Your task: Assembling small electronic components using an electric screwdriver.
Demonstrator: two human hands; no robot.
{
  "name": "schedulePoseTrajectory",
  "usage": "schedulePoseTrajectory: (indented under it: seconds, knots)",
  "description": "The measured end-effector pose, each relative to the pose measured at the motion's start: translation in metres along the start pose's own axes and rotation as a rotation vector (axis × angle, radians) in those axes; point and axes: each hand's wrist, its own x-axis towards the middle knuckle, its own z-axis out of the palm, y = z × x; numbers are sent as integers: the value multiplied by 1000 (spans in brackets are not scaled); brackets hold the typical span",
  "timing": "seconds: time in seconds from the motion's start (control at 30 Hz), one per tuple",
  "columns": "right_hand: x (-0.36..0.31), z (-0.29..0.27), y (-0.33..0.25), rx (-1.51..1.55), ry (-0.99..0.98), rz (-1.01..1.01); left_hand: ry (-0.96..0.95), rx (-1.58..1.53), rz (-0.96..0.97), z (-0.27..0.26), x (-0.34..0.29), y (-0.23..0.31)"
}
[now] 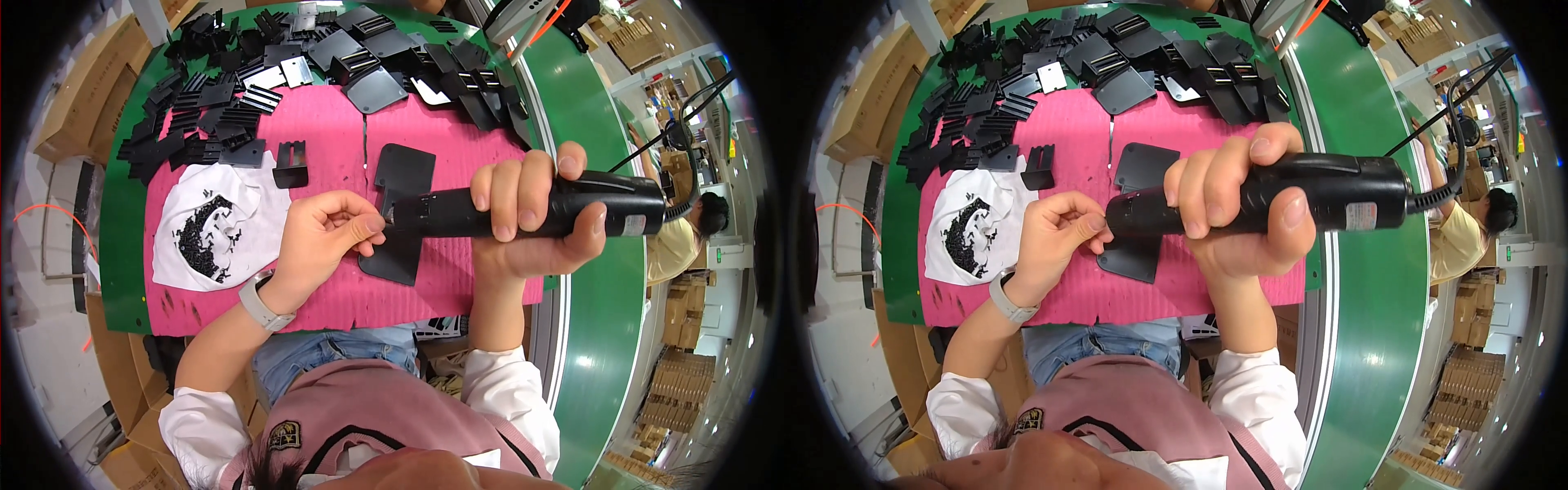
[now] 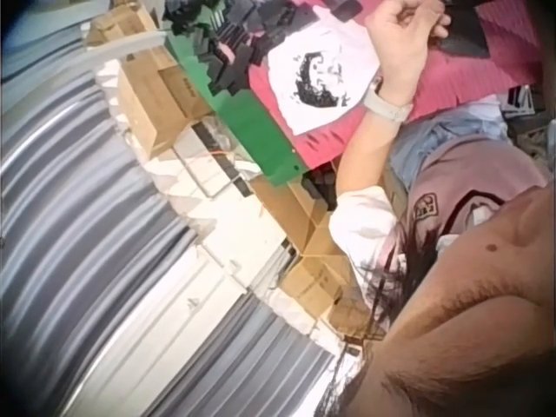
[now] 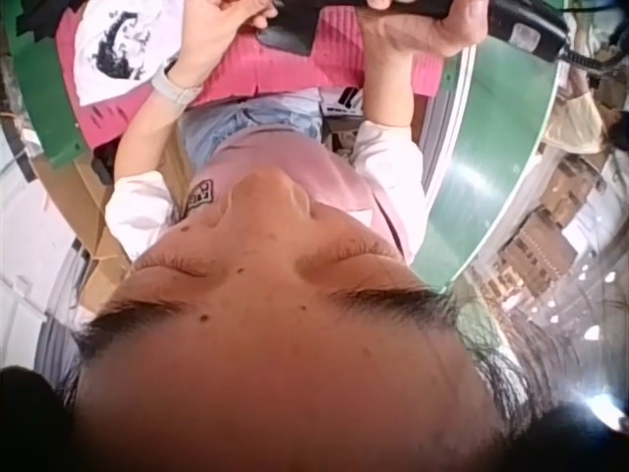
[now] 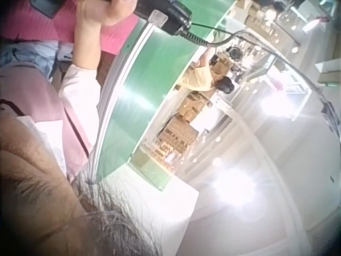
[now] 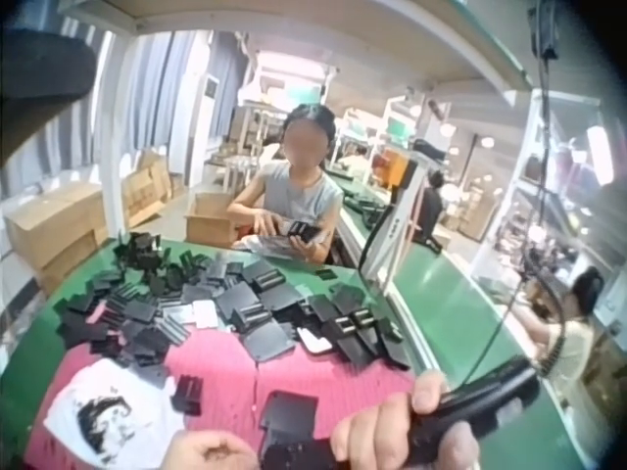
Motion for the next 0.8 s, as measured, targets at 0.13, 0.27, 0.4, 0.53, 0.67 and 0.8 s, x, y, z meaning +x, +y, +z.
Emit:
schedulePoseTrajectory:
  seconds: [0.13, 0.27, 0.4, 0.53, 0.67, 0.8]
  knots:
    - [9, -9, -3, -6, -5, 35, 44, 128, 355, 7, 12, -9]
    - [10, -14, 3, -246, -61, 80, 131, 667, 243, 1, 16, -5]
    - [9, -12, 10, -286, -103, 137, 20, 984, 101, -3, 23, -12]
    - [14, 5, 15, -433, -40, 199, -49, 903, 49, 0, 31, -14]
    - [20, 4, 25, -571, -107, 221, -32, 710, -28, 1, 26, -10]
    - [19, 5, 22, -440, -17, 271, -8, 722, -39, 2, 27, -14]
